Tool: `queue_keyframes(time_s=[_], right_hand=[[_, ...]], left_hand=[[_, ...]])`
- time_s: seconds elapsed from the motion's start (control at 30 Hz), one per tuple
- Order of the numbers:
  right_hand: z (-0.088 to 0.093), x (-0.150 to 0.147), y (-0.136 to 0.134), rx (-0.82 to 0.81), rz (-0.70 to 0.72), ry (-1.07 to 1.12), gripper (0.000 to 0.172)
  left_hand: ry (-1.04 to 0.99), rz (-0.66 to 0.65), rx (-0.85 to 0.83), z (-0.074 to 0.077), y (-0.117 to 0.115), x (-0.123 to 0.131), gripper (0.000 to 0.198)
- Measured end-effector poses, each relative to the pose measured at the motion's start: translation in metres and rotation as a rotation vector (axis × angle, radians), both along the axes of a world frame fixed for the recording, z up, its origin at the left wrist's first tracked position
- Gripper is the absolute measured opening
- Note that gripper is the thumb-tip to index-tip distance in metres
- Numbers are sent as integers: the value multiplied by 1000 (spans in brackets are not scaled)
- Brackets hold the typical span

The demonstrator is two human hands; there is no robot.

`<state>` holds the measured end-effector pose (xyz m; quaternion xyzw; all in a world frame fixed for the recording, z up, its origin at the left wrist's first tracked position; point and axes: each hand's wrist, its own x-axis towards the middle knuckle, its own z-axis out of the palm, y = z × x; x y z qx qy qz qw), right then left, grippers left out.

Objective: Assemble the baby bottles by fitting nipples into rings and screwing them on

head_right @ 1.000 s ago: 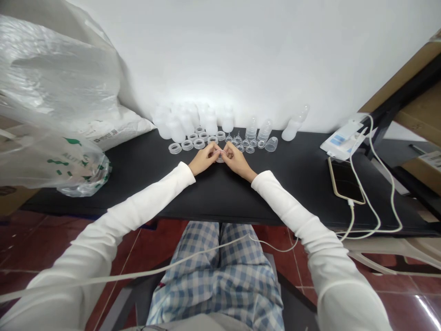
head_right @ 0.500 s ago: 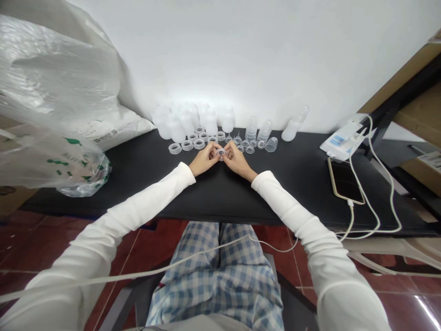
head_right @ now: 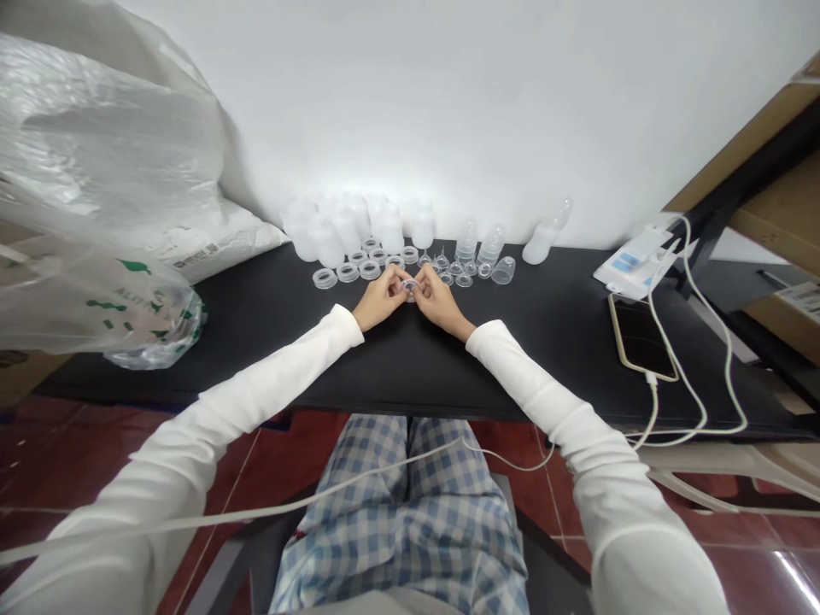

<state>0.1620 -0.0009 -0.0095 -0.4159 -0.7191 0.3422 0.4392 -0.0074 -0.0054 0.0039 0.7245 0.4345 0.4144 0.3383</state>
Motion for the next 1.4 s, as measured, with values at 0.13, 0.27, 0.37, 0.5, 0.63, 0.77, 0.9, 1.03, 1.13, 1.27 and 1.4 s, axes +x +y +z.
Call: queue_keyframes(time_s=[0.13,0.27,0.37,0.5,0.63,0.77,0.9,1.03,1.13,1.27,1.4], right_hand=[[-1,2,2,-34,2,22,43],[1,4,1,-63,28,30,45],[4,4,-2,-41,8,7,43],[9,1,-7,21,-4,-43,40],[10,0,-9,38,-1,-55,38],[6,0,-6,6,16,-19,40],[5,0,-5,-14,25,-6,41],[6,0,-7,2,7,-27,40],[6,0,-6,-17,-12,-19,44],[5,1,-5,-37,-20,11,47],[9,0,-9,27,-42,-35,43]], left_hand=[[-2,12,-22,0,2,-1,18],[-29,-26,-70,-2,3,-3,14],[-37,-45,-65,-3,3,-4,10],[-16,-39,-40,-1,2,-4,8],[4,-10,-6,1,0,-3,6],[21,3,48,0,-1,-2,4],[29,2,67,0,-1,-2,5],[22,-17,30,1,-1,-3,8],[-1,-42,-12,1,-1,-5,9],[-2,-73,-10,-1,1,-5,13],[26,-54,43,-3,1,-4,13]])
